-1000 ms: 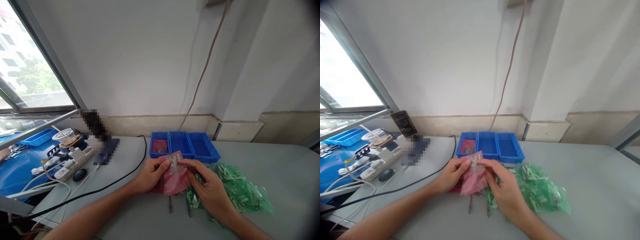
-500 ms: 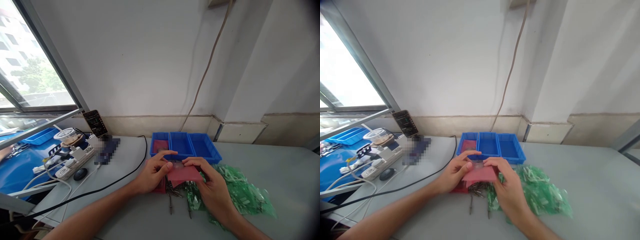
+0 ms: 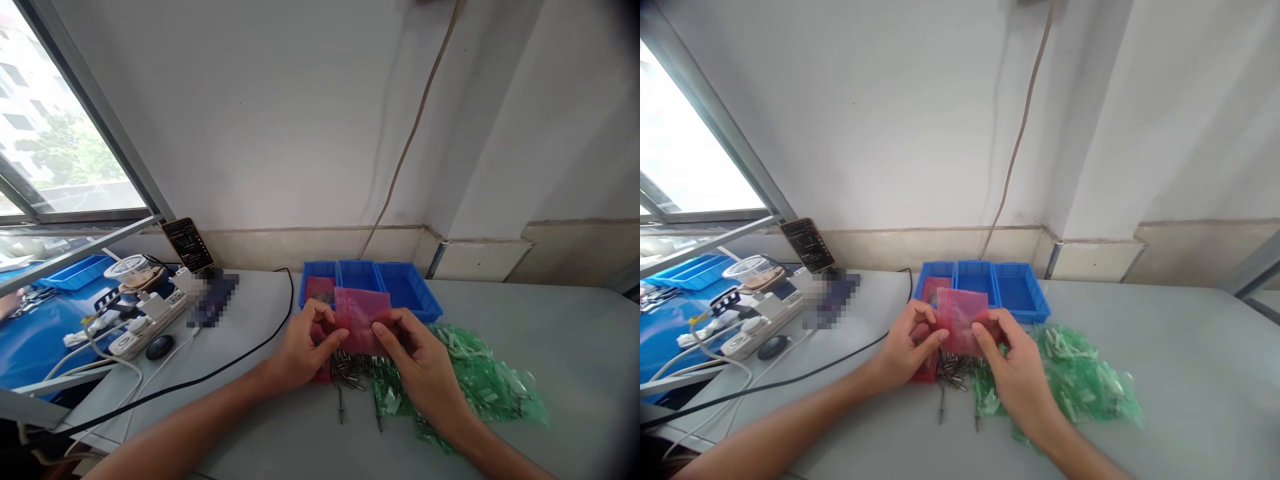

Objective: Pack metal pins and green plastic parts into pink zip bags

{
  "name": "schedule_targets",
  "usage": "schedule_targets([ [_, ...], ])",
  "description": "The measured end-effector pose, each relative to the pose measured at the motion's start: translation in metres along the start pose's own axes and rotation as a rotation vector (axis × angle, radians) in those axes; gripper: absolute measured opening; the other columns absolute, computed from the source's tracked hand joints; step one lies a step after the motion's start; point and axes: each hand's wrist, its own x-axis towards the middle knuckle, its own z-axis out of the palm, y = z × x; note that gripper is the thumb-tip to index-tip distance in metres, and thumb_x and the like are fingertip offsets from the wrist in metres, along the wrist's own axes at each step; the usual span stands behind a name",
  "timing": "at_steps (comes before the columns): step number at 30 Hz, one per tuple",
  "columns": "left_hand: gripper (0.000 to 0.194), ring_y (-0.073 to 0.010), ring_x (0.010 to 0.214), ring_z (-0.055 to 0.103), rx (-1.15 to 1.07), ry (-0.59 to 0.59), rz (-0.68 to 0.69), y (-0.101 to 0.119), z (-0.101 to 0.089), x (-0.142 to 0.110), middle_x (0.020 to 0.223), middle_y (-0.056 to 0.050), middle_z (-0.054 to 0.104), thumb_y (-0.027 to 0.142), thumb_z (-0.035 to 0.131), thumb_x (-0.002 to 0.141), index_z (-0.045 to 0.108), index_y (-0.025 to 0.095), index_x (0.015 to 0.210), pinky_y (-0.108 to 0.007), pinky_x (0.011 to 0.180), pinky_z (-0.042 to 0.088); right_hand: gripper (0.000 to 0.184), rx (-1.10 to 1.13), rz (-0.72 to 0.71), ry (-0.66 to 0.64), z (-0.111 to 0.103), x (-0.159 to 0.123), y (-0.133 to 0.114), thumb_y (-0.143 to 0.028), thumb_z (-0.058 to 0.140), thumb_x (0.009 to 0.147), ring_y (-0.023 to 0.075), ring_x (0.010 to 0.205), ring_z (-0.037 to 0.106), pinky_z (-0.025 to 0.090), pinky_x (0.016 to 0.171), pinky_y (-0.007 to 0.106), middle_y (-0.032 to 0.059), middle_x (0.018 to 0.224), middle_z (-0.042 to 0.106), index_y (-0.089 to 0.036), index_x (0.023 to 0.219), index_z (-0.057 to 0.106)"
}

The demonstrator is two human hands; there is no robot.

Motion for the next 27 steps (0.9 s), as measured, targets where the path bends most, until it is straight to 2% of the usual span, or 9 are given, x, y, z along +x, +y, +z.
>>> schedule_targets([
  [2, 0.024, -0.015, 0.086, 0.068, 0.051, 0.024, 0.075, -0.0012, 0.0007, -0.001, 0.103, -0.004, 0.069, 0.034, 0.068, 0.105, 0.059, 0.021, 0.123, -0.024, 0.074, 0.054, 0.025, -0.007, -0.003, -0.015, 0.0008, -0.0002, -0.0004, -0.049, 0.061, 0.105, 0.0193, 0.078, 0.06, 0.051, 0.071, 0.03, 0.0004, 0.089, 0.066, -0.026, 0.103, 0.07],
  [4, 0.025, -0.0161, 0.092, 0.07, 0.116, -0.001, 0.166, -0.0011, -0.0001, -0.0008, 0.109, -0.005, 0.072, 0.027, 0.063, 0.108, 0.062, 0.023, 0.132, -0.025, 0.078, 0.055, 0.024, -0.021, -0.011, -0.035, 0.0012, 0.0001, -0.0012, -0.048, 0.061, 0.105, 0.0187, 0.076, 0.059, 0.05, 0.07, 0.029, 0.0, 0.087, 0.066, -0.026, 0.103, 0.07],
  [9, 0.025, -0.0152, 0.082, 0.063, 0.266, -0.066, 0.363, 0.002, -0.0036, 0.0026, 0.095, -0.004, 0.071, 0.015, 0.053, 0.109, 0.072, 0.022, 0.125, -0.026, 0.078, 0.053, 0.026, -0.041, -0.045, -0.094, 0.0009, 0.0008, -0.0003, -0.047, 0.058, 0.107, 0.0188, 0.076, 0.057, 0.048, 0.07, 0.029, -0.0004, 0.084, 0.064, -0.025, 0.099, 0.07],
  [13, 0.03, -0.0182, 0.094, 0.066, 0.325, -0.037, 0.459, 0.0044, -0.0045, 0.0039, 0.102, -0.007, 0.073, 0.01, 0.051, 0.107, 0.071, 0.02, 0.126, -0.03, 0.088, 0.054, 0.027, -0.027, -0.055, -0.13, 0.001, -0.0007, 0.0044, -0.048, 0.057, 0.108, 0.0224, 0.088, 0.063, 0.05, 0.077, 0.031, 0.0017, 0.089, 0.066, -0.025, 0.1, 0.069],
  [18, 0.025, -0.0195, 0.104, 0.07, 0.34, -0.012, 0.495, 0.0068, -0.0036, 0.0044, 0.11, -0.008, 0.076, 0.013, 0.06, 0.105, 0.072, 0.02, 0.126, -0.032, 0.096, 0.055, 0.023, -0.049, -0.106, -0.111, 0.0017, 0.0003, 0.0042, -0.044, 0.058, 0.108, 0.0236, 0.096, 0.064, 0.051, 0.082, 0.031, 0.0021, 0.092, 0.065, -0.026, 0.098, 0.069],
  [23, 0.021, -0.0198, 0.1, 0.073, 0.364, -0.008, 0.549, 0.0064, -0.0026, 0.0046, 0.109, -0.008, 0.078, 0.023, 0.07, 0.104, 0.072, 0.02, 0.125, -0.033, 0.093, 0.057, 0.024, -0.083, -0.155, -0.064, 0.0011, 0.0025, -0.0007, -0.041, 0.059, 0.108, 0.0211, 0.09, 0.062, 0.05, 0.083, 0.03, 0.0022, 0.095, 0.066, -0.025, 0.093, 0.068],
  [27, 0.022, -0.0197, 0.098, 0.074, 0.388, -0.008, 0.559, 0.0053, -0.0026, 0.005, 0.108, -0.008, 0.079, 0.022, 0.069, 0.105, 0.071, 0.02, 0.127, -0.033, 0.091, 0.058, 0.022, -0.055, -0.089, -0.093, 0.0007, 0.0004, -0.0006, -0.043, 0.059, 0.108, 0.0218, 0.095, 0.067, 0.052, 0.086, 0.03, 0.0022, 0.1, 0.074, -0.026, 0.107, 0.072],
])
